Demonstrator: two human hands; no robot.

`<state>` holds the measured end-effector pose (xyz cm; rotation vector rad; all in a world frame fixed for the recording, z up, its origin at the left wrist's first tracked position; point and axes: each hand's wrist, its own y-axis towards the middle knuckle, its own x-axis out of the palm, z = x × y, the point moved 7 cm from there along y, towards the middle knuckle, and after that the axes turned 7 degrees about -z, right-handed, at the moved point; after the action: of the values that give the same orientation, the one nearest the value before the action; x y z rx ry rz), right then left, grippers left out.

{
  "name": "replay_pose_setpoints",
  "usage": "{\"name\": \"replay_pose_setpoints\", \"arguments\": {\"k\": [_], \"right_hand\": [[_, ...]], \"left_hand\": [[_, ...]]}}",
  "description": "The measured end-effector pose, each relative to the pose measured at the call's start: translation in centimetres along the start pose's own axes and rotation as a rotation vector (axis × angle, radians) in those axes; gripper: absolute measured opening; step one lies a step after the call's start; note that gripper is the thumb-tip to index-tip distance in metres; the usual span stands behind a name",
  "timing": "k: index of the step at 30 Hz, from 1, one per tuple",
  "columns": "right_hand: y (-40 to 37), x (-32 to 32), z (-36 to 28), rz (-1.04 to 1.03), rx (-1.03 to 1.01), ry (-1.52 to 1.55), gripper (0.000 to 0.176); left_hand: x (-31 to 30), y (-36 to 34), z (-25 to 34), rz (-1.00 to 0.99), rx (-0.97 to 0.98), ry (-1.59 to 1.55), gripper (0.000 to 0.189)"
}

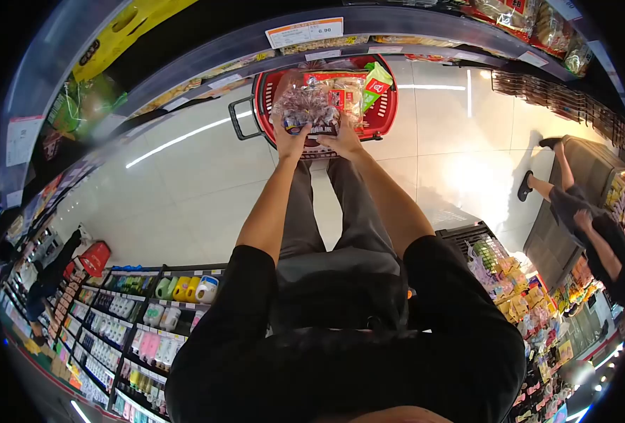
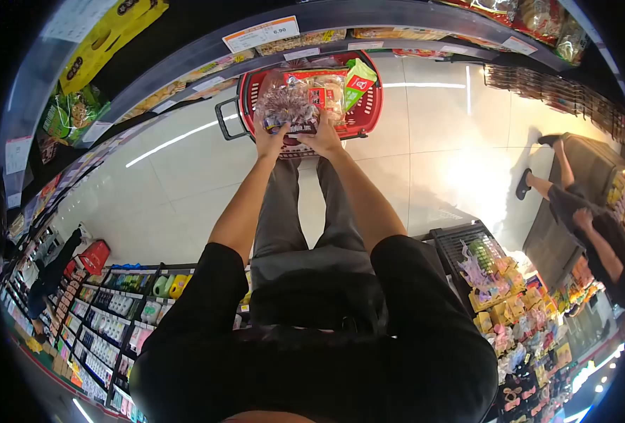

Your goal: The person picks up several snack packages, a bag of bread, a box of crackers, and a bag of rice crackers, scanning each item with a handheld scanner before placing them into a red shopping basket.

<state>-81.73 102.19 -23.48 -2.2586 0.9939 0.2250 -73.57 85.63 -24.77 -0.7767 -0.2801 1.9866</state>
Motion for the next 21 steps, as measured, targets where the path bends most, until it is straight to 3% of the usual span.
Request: {"name": "replay_pose_setpoints", "arguments": {"k": [4, 6, 9, 10, 11, 14, 15, 17, 18, 21], "right_hand": [[0.2, 1.2, 2.8, -0.081, 0.127, 0.083, 0.093], [-0.2, 0.8, 2.9, -0.062, 0.102, 0.070, 0.089], [-0.1, 0.2, 2.2, -0.068, 0.088, 0.075, 0.080], [-0.4, 0.4, 1.8, -0.103, 0.108, 0.094, 0.075], [-0.6, 0.2, 1.2, -0.106, 0.105, 0.094, 0.075], [-1.3, -0.5, 0.0, -0.138, 0.153, 0.608, 0.057], [-2.4, -1.3, -0.6, -0.144, 0.154, 0.605, 0.057], [-3.8, -4.2, -3.8, -0.145, 0.059, 0.298, 0.056], [-4.5, -4.0, -4.4, -0.146, -0.070, 0.506, 0.063], [-9.9, -5.3, -10.7, -0.301, 0.093, 0.669, 0.051]], "left_hand": [[0.1, -1.0, -1.5, 0.001, -0.140, -0.136, 0.086], [0.3, -1.7, -2.2, -0.035, -0.257, -0.318, 0.078], [2.0, -2.1, -6.5, -0.131, -0.406, -0.350, 0.070], [1.6, -2.9, -4.4, -0.032, -0.341, -0.311, 0.066], [1.3, -3.5, -3.0, 0.052, -0.411, -0.219, 0.065], [1.1, -4.4, -1.7, 0.046, -0.403, -0.494, 0.064], [0.1, -5.3, -0.6, 0.001, -0.382, -0.396, 0.059], [-3.1, -7.1, 3.0, -0.026, -0.334, -0.310, 0.055], [-4.9, -8.9, 5.6, -0.095, -0.266, -0.402, 0.048], [-10.7, -14.9, 10.4, -0.157, -0.052, -0.540, 0.039]]}}
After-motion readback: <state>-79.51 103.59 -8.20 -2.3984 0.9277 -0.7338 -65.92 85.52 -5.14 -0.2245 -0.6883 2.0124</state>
